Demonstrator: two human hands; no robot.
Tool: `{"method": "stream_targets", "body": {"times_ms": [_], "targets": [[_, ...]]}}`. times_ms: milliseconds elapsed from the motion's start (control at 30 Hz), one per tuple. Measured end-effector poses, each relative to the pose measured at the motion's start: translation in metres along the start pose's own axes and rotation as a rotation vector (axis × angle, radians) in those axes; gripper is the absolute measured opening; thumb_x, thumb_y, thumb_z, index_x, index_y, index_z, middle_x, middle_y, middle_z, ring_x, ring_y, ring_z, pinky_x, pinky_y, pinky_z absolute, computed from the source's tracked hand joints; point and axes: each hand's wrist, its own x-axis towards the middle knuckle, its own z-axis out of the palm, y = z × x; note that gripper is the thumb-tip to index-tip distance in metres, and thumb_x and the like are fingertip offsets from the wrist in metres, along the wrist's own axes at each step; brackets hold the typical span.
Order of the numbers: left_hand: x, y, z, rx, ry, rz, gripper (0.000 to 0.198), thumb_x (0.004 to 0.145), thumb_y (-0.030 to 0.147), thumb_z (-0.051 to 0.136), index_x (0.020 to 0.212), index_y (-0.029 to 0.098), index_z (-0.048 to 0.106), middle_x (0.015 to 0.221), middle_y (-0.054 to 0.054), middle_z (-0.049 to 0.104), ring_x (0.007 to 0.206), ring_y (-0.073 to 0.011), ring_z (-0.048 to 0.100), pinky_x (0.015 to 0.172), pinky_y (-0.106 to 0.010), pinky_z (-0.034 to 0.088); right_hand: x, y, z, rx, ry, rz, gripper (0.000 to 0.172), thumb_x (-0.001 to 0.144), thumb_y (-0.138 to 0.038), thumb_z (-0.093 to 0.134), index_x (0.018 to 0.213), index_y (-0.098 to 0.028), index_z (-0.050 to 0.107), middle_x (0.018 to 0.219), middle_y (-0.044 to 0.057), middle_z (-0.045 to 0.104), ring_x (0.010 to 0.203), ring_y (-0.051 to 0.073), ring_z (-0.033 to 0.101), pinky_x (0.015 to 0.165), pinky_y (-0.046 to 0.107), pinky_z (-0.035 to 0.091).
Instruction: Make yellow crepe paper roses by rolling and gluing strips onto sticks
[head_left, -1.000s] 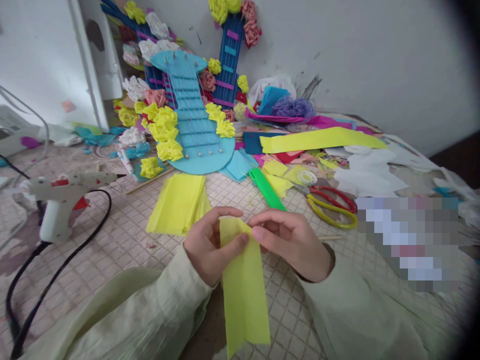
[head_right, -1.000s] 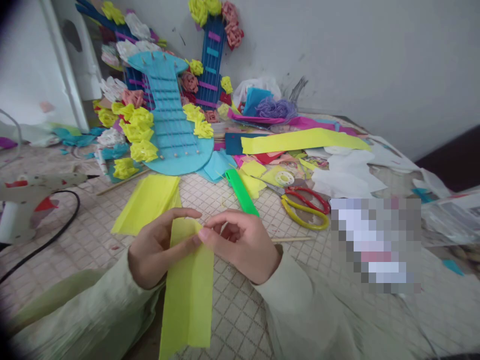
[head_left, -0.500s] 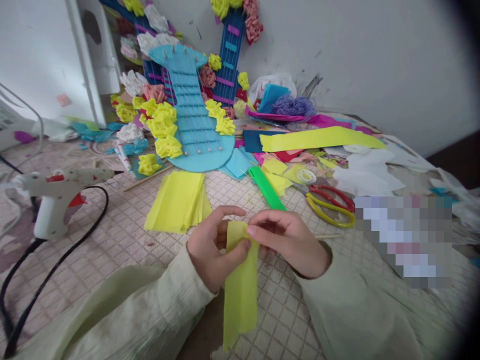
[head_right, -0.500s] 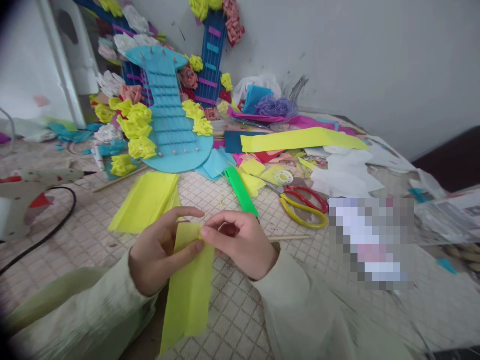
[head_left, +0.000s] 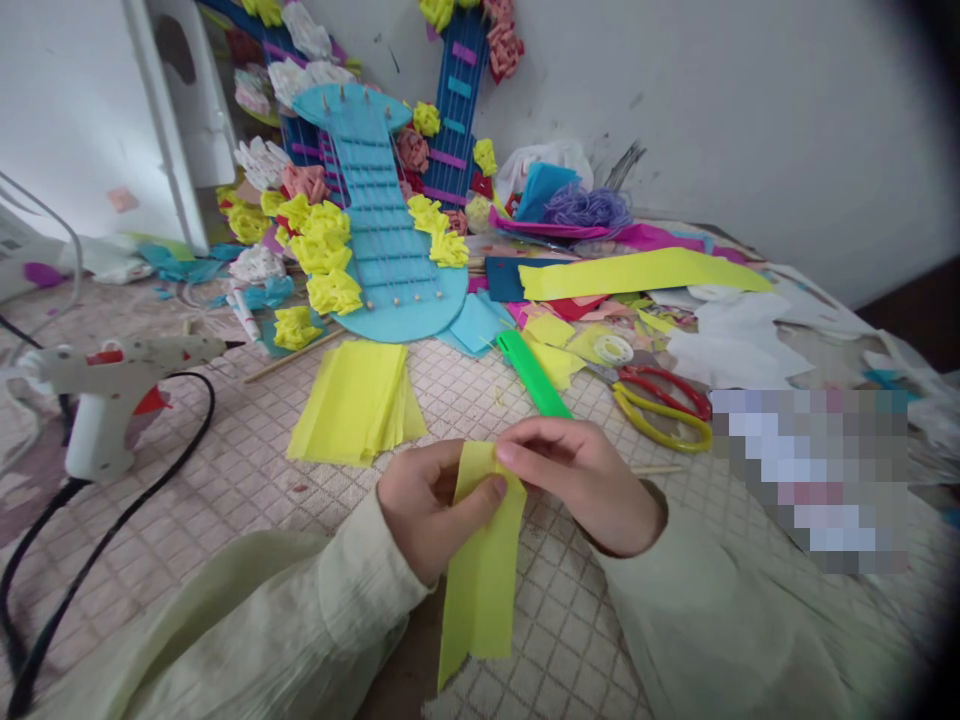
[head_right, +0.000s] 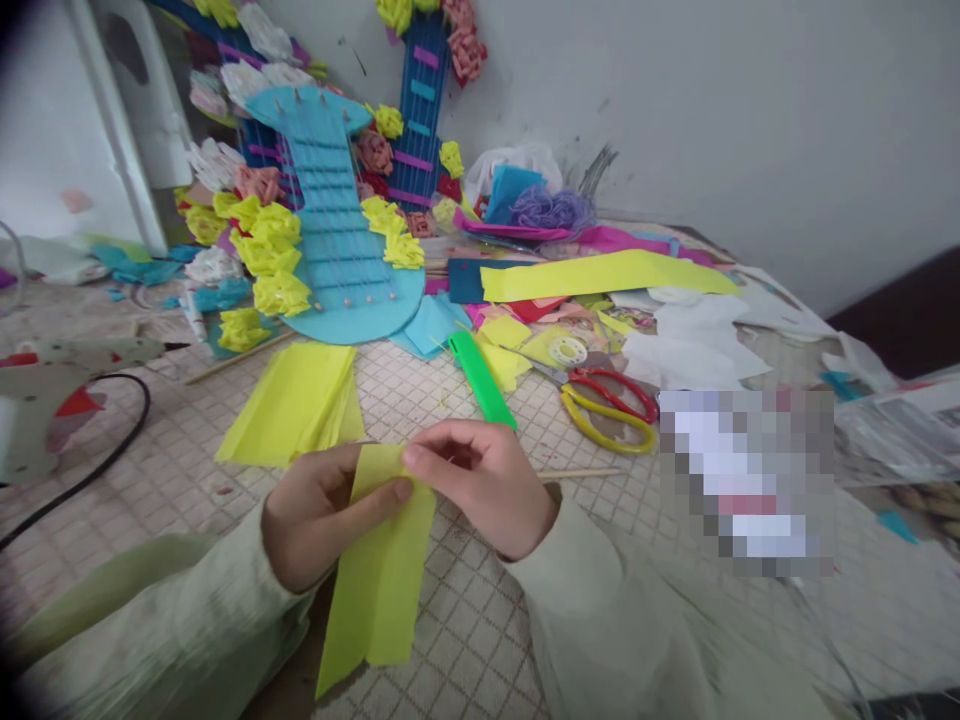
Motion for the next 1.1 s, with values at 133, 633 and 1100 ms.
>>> {"method": "stream_targets", "body": {"times_ms": [133, 633, 1100], "targets": [[-0.0002, 0.0009, 0.0001, -0.002, -0.026, -0.016, 0.01, 0.067, 0.024, 0.058, 0.063, 0.015, 0.059, 0.054, 0.003, 0.058, 0.048, -0.0085, 0.051, 0.044, -0.018, 0.038, 0.0, -0.0001, -0.0009, -0.023, 0.004, 0.01, 0.013, 0.067, -0.029, 0.066, 0.07, -0.017, 0.065, 0.067, 0.0, 0.064, 0.059, 0.009, 0.055, 0.056, 0.022, 0.046], [0.0011, 0.0009, -0.0014, 0.031, 0.005, -0.043, 0.015, 0.065, 0.028, 0.059, 0.062, 0.014, 0.058, 0.051, 0.002, 0.055, 0.046, -0.0081, 0.048, 0.042, -0.018, 0.035, -0.0007, -0.0003, -0.0017, -0.052, 0.013, 0.006, 0.013, 0.066, -0.03, 0.066, 0.071, -0.017, 0.066, 0.071, 0.001, 0.067, 0.066, 0.012, 0.059, 0.061, 0.025, 0.05], [0.0031, -0.0004, -0.0048, 0.16, 0.005, -0.034, 0.018, 0.066, 0.031, 0.059, 0.062, 0.013, 0.059, 0.051, 0.002, 0.052, 0.046, -0.008, 0.045, 0.041, -0.018, 0.034, 0.0004, 0.0005, -0.0055, -0.021, -0.009, 0.01, 0.011, 0.066, -0.025, 0.067, 0.075, -0.018, 0.067, 0.075, 0.001, 0.068, 0.068, 0.012, 0.06, 0.064, 0.024, 0.05]]}}
